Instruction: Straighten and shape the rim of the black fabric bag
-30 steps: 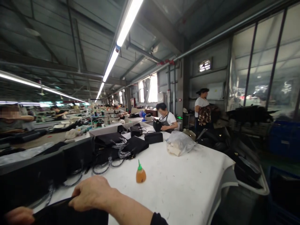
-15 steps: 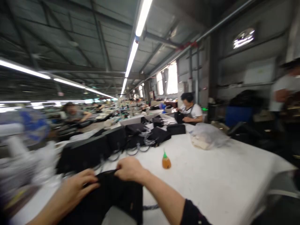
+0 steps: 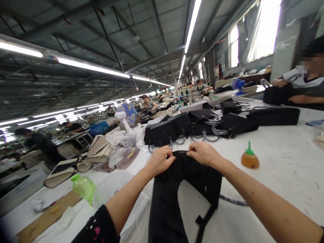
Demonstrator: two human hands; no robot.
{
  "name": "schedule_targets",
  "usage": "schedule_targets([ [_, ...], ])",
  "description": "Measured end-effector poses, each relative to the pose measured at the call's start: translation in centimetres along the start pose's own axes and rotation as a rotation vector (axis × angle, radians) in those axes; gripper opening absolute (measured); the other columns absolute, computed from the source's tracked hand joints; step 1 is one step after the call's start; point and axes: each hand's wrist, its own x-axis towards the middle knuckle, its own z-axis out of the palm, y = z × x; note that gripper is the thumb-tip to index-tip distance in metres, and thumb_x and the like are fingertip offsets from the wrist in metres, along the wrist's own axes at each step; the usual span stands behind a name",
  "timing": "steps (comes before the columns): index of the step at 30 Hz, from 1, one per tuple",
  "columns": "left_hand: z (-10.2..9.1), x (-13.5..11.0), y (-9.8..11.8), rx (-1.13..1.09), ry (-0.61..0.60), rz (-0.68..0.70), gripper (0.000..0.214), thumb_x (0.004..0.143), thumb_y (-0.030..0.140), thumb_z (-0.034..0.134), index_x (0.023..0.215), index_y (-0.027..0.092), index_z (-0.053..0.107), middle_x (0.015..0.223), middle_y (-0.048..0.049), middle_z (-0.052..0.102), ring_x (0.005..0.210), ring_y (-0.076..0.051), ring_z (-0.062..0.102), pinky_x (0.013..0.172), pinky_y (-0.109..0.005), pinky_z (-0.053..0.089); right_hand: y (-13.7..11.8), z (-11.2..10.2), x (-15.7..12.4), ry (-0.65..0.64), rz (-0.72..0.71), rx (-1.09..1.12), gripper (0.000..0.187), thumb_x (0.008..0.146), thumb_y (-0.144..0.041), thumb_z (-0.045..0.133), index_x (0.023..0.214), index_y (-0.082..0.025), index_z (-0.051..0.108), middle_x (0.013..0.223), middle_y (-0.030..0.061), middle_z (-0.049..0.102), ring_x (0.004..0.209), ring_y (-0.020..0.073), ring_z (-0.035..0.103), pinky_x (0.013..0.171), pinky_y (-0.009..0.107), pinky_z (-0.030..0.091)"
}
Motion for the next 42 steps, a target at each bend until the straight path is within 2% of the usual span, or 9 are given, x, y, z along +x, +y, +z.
schedule_targets([
  [3,0.1,0.4,0.3,0.052,0.012,-0.060,0.014,0.084,0.020,0.064,0.072,0.018,0.071,0.088,-0.0046,0.073,0.086,-0.021,0.069,0.077,-0.032,0.048,-0.4,0.0,0.1,-0.004,-0.002,-0.025,0.015,0.094,-0.029,0.067,0.084,-0.018,0.071,0.078,0.0005,0.070,0.075,0.0180,0.063,0.072,0.032,0.043],
  [8,0.3,0.8,0.8,0.102,0.018,-0.173,0.019,0.084,0.029,0.062,0.075,0.019,0.076,0.080,-0.0082,0.076,0.082,-0.027,0.071,0.076,-0.036,0.051,-0.9,-0.1,0.0,-0.007,-0.008,-0.068,0.016,0.094,-0.030,0.066,0.083,-0.019,0.070,0.078,0.0003,0.070,0.075,0.0179,0.063,0.069,0.031,0.042],
  [12,0.4,0.9,1.1,0.125,0.019,-0.218,0.020,0.085,0.030,0.061,0.081,0.020,0.079,0.082,-0.0095,0.078,0.085,-0.028,0.073,0.079,-0.037,0.054,-1.1,-0.2,-0.1,-0.010,0.006,-0.112,0.017,0.095,-0.030,0.065,0.083,-0.019,0.070,0.078,0.0000,0.070,0.076,0.0184,0.063,0.068,0.030,0.041],
  [20,0.3,0.8,0.9,0.128,-0.006,-0.200,0.022,0.089,0.033,0.061,0.085,0.020,0.078,0.086,-0.0084,0.078,0.087,-0.025,0.073,0.082,-0.034,0.055,-2.8,0.1,0.6,-0.034,0.009,-0.222,0.015,0.093,-0.033,0.069,0.093,-0.018,0.071,0.089,0.0035,0.072,0.081,0.0195,0.063,0.072,0.033,0.045],
  [25,0.4,0.8,0.6,0.133,-0.010,-0.184,0.020,0.088,0.030,0.060,0.085,0.020,0.078,0.087,-0.0092,0.078,0.089,-0.026,0.073,0.082,-0.035,0.055,-4.0,0.6,1.4,-0.057,0.007,-0.240,0.019,0.097,-0.036,0.066,0.091,-0.019,0.071,0.084,0.0013,0.070,0.082,0.0193,0.065,0.079,0.036,0.051],
  [36,0.0,0.7,0.9,0.118,-0.020,-0.196,0.018,0.087,0.029,0.061,0.084,0.020,0.077,0.085,-0.0075,0.078,0.087,-0.026,0.073,0.079,-0.034,0.052,-3.7,1.0,2.6,-0.060,0.008,-0.200,0.016,0.097,-0.033,0.067,0.094,-0.018,0.070,0.089,0.0016,0.071,0.089,0.0200,0.067,0.084,0.038,0.053],
  [42,0.2,0.8,0.6,0.145,-0.023,-0.184,0.015,0.085,0.025,0.060,0.083,0.021,0.075,0.089,-0.0076,0.078,0.090,-0.026,0.072,0.080,-0.034,0.053,-3.9,0.9,2.9,-0.062,-0.004,-0.155,0.015,0.097,-0.031,0.068,0.091,-0.018,0.070,0.085,0.0006,0.070,0.084,0.0186,0.066,0.083,0.037,0.053],
])
